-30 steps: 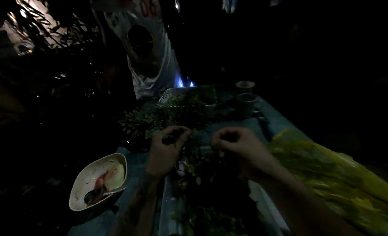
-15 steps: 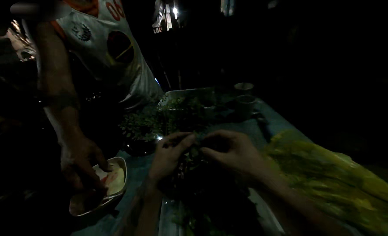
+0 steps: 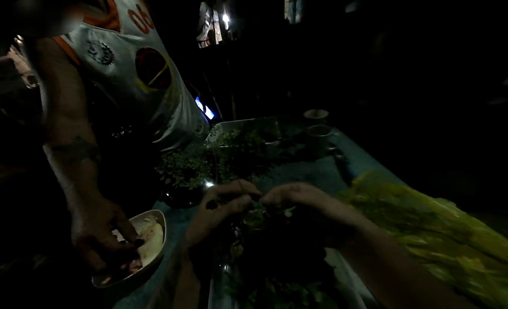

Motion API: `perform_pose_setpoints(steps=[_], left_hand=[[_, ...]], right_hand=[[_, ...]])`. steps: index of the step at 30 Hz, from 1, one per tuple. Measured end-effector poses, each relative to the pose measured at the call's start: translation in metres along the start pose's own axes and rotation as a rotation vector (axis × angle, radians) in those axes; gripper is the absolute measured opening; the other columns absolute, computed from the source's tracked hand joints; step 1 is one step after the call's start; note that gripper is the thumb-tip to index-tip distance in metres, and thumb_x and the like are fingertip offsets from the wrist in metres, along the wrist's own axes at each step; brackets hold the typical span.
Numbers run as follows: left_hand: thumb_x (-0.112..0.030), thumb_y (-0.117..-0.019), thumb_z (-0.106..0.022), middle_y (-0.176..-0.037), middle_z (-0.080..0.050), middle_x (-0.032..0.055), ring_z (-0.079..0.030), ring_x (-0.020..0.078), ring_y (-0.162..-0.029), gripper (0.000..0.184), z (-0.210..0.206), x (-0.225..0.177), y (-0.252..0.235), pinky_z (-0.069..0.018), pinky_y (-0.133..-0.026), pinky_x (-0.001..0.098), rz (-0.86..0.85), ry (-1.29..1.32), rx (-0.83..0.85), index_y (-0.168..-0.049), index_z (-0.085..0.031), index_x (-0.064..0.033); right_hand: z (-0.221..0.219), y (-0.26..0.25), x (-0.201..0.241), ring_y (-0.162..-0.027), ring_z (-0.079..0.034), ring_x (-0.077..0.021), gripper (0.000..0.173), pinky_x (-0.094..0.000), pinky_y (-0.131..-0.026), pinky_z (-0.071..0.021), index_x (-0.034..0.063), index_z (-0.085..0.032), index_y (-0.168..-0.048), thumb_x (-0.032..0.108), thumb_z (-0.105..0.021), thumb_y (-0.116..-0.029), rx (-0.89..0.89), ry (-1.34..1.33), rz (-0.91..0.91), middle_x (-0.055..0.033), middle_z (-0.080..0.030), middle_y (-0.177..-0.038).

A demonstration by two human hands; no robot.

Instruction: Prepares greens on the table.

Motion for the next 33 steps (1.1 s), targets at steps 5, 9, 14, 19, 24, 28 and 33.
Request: perform_pose_setpoints(steps=[5,9,14,19,24,28,33], left_hand=[[-0.034,-0.1011,-0.063,-0.104,-0.072,-0.0023,-0.066,0.0062,-0.098,0.023,0.004,-0.004,0.001,-0.0556,-0.082,0.0214,-0.104,-0.148,-0.039,-0.096,-0.075,-0.0149],[-0.021,-0.0992,-0.066,-0.091,-0.070,-0.0018,-0.058,0.0011,-0.066,0.014,-0.001,-0.006,0.000,-0.0502,-0.057,0.0155,0.035,-0.119,-0.198,-0.098,-0.077,-0.0128],[-0.022,-0.0975,-0.069,-0.091,-0.074,-0.0028,-0.065,0.0024,-0.072,0.011,-0.007,-0.005,-0.001,-0.0549,-0.063,0.0174,0.097,-0.173,-0.290,-0.095,-0.077,-0.0150],[-0.025,-0.0958,-0.072,-0.080,-0.071,0.0019,-0.060,0.0061,-0.061,0.013,-0.014,-0.001,-0.002,-0.0513,-0.054,0.0197,0.197,-0.149,-0.341,-0.095,-0.078,-0.0130],[-0.021,-0.0924,-0.076,-0.081,-0.070,0.0048,-0.060,0.0087,-0.061,0.010,-0.019,0.002,-0.003,-0.0515,-0.054,0.0216,0.282,-0.106,-0.388,-0.094,-0.077,-0.0111],[-0.022,-0.0945,-0.074,-0.079,-0.068,0.0038,-0.059,0.0087,-0.060,0.011,-0.019,0.004,-0.004,-0.0513,-0.054,0.0220,0.338,-0.079,-0.392,-0.096,-0.075,-0.0114],[-0.024,-0.0991,-0.068,-0.082,-0.069,0.0049,-0.060,0.0102,-0.063,0.015,-0.019,0.007,-0.007,-0.0520,-0.056,0.0232,0.348,-0.093,-0.390,-0.100,-0.076,-0.0115]], right_hand=[[0.003,-0.001,-0.001,-0.072,-0.064,-0.0036,0.021,-0.0193,-0.065,-0.0565,0.0166,-0.075,-0.104,0.029,-0.058,-0.1020,0.059,-0.047,-0.034,0.0027,-0.068,-0.087],[-0.005,0.004,0.006,-0.076,-0.066,-0.0074,0.013,-0.0229,-0.067,-0.0560,0.0151,-0.078,-0.104,0.023,-0.070,-0.0976,-0.268,0.382,0.147,0.0013,-0.072,-0.089],[-0.004,0.009,0.008,-0.107,-0.064,-0.0039,0.042,-0.0269,-0.089,-0.0585,0.0195,-0.071,-0.123,0.024,-0.076,-0.0811,-0.378,0.989,0.690,0.0082,-0.068,-0.116],[-0.016,0.000,-0.007,-0.090,-0.066,-0.0006,0.035,-0.0213,-0.077,-0.0594,0.0198,-0.073,-0.118,0.027,-0.079,-0.0846,-0.406,1.004,0.700,0.0092,-0.070,-0.102],[-0.021,-0.003,-0.011,-0.077,-0.068,-0.0018,0.028,-0.0207,-0.067,-0.0603,0.0201,-0.074,-0.111,0.016,-0.080,-0.0844,-0.458,0.791,0.537,0.0105,-0.073,-0.093],[-0.021,-0.005,-0.010,-0.070,-0.068,-0.0057,0.022,-0.0229,-0.062,-0.0600,0.0191,-0.075,-0.111,0.015,-0.078,-0.0894,-0.455,0.641,0.414,0.0061,-0.072,-0.086],[-0.018,-0.005,-0.003,-0.068,-0.067,-0.0072,0.019,-0.0231,-0.060,-0.0579,0.0208,-0.078,-0.113,0.018,-0.075,-0.0941,-0.424,0.555,0.309,0.0043,-0.074,-0.086]])
Point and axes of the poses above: each hand's wrist, its own y-axis away from the middle knuckle, its own z-axis out of the back of the hand, x = y × z, the point moved 1 cm from there along -y, towards the middle knuckle
